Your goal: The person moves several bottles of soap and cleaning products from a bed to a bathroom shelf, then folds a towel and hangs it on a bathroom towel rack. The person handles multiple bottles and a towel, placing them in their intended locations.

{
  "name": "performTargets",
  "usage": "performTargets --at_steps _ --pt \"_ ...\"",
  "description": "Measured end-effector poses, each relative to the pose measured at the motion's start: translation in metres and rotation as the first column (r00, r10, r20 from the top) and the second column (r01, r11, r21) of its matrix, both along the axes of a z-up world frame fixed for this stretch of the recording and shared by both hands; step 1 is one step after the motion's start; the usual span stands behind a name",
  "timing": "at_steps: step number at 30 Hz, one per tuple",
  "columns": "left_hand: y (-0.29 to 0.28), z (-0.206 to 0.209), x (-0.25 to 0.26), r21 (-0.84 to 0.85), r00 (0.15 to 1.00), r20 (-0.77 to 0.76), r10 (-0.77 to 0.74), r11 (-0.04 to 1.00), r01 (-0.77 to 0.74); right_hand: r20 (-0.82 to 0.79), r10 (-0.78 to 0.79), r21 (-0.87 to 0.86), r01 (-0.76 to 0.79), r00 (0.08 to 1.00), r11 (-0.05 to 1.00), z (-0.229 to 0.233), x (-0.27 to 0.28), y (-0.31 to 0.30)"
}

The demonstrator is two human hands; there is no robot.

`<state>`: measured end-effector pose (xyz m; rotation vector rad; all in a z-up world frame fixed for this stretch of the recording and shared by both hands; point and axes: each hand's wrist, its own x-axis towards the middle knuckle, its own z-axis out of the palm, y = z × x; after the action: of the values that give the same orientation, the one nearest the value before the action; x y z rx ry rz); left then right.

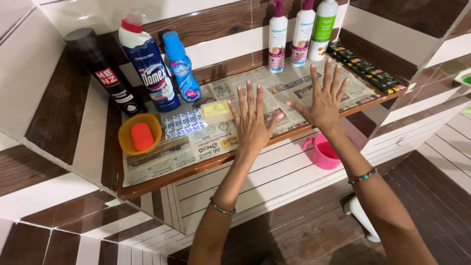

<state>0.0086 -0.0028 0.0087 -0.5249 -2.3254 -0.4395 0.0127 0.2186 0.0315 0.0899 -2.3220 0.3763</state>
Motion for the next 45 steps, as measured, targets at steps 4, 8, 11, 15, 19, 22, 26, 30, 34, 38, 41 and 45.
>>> performTargets --at_steps 4,8,11,15,19,22,26,30,34,38,41,45 --pt "0.001 0.003 0.002 0.009 0.998 0.06 0.025 1.0 -0.026 0.018 -0.016 -0.002 0.016 1.0 1.0 -0.002 0.0 0.001" --pt "0.001 0.001 0.001 0.009 0.997 0.064 0.032 0.999 -0.033 0.033 -0.031 0.001 0.031 0.999 1.0 -0.001 -0.002 0.002" --pt "0.0 0.0 0.002 0.019 0.996 0.086 0.026 0.999 -0.028 0.047 -0.039 -0.009 0.039 0.998 0.999 -0.002 -0.001 0.002" --pt "0.0 0.004 0.005 0.015 0.989 0.143 0.034 0.999 -0.036 0.056 -0.037 -0.014 0.038 0.998 0.999 -0.003 -0.001 0.002" --pt "0.001 0.013 0.011 0.059 0.992 0.124 0.035 0.997 -0.043 0.045 -0.036 -0.035 0.038 0.998 0.999 -0.001 0.0 0.003" --pt "-0.004 0.017 0.026 0.127 0.999 -0.03 0.024 0.992 -0.02 0.007 -0.048 -0.019 0.048 0.999 0.999 0.001 0.01 -0.003" --pt "-0.019 0.035 0.056 0.174 0.989 -0.14 0.057 0.984 -0.032 -0.09 0.054 -0.05 -0.059 0.994 0.997 0.014 0.026 -0.03" --pt "-0.057 0.036 0.119 0.154 0.976 -0.068 0.206 0.969 -0.193 -0.15 0.189 -0.054 -0.199 0.971 0.979 0.013 0.058 -0.095" --pt "-0.113 0.033 0.182 0.192 0.909 -0.107 0.404 0.905 -0.379 -0.222 0.367 -0.056 -0.388 0.903 0.92 0.011 0.092 -0.176" --pt "-0.183 0.03 0.249 0.222 0.768 -0.12 0.629 0.771 -0.597 -0.225 0.581 -0.056 -0.606 0.782 0.794 0.012 0.129 -0.264" --pt "-0.235 0.028 0.311 0.269 0.636 -0.054 0.769 0.625 -0.733 -0.217 0.705 0.004 -0.722 0.675 0.692 0.01 0.166 -0.331" --pt "-0.284 0.022 0.394 0.329 0.395 0.001 0.919 0.373 -0.868 -0.169 0.832 0.021 -0.842 0.529 0.54 0.0 0.23 -0.412"
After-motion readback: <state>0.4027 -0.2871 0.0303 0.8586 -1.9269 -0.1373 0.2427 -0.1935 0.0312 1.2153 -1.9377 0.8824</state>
